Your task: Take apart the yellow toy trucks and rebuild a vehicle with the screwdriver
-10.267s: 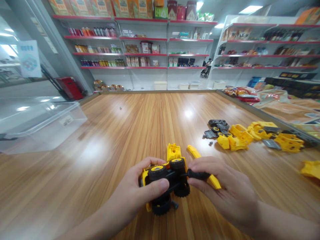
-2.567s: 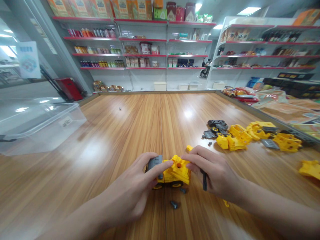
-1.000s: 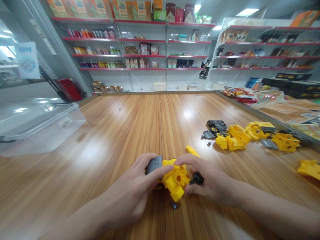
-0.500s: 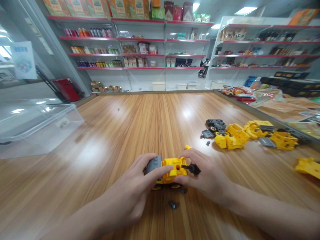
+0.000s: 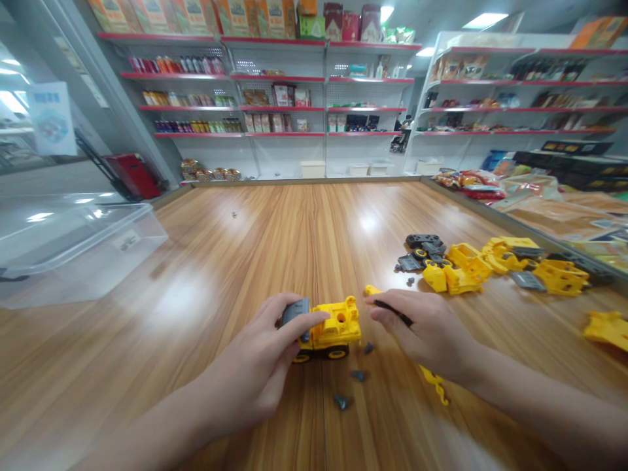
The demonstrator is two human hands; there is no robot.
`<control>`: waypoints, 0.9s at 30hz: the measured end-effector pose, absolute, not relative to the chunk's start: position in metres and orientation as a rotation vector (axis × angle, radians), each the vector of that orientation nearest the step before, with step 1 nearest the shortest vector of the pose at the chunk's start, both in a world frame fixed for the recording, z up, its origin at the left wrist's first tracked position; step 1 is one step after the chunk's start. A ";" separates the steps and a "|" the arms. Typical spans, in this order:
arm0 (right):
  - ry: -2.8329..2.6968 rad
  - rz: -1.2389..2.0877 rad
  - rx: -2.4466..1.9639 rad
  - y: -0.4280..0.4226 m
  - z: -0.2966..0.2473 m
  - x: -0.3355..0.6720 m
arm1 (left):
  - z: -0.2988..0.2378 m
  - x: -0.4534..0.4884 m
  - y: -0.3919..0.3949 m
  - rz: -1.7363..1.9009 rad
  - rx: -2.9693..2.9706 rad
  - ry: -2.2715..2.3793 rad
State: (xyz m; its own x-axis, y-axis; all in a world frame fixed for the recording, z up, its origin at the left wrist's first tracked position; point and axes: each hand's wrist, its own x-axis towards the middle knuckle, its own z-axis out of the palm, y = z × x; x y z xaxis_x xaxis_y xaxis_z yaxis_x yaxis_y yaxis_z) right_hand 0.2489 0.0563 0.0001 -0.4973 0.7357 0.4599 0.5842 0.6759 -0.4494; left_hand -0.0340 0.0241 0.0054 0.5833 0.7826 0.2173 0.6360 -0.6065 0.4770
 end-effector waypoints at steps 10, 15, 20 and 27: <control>-2.809 0.451 -0.974 0.052 0.000 0.247 | -0.002 -0.030 0.029 0.826 2.386 1.285; -2.827 0.263 -1.008 0.056 -0.007 0.246 | -0.012 -0.028 0.032 0.946 2.369 1.219; -2.728 0.255 -1.034 0.058 -0.006 0.246 | -0.012 -0.025 0.029 0.954 2.363 1.169; -2.408 0.370 -1.039 0.060 -0.006 0.246 | -0.009 -0.024 0.029 0.920 2.345 1.160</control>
State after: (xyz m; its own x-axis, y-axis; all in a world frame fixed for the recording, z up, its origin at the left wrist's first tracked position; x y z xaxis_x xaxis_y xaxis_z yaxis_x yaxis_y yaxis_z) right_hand 0.2465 0.0599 -0.0056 -0.5916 0.7369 0.3270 0.6048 0.6739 -0.4244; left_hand -0.0244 0.0287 -0.0095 0.4491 0.8029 0.3920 0.5641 -0.5950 0.5725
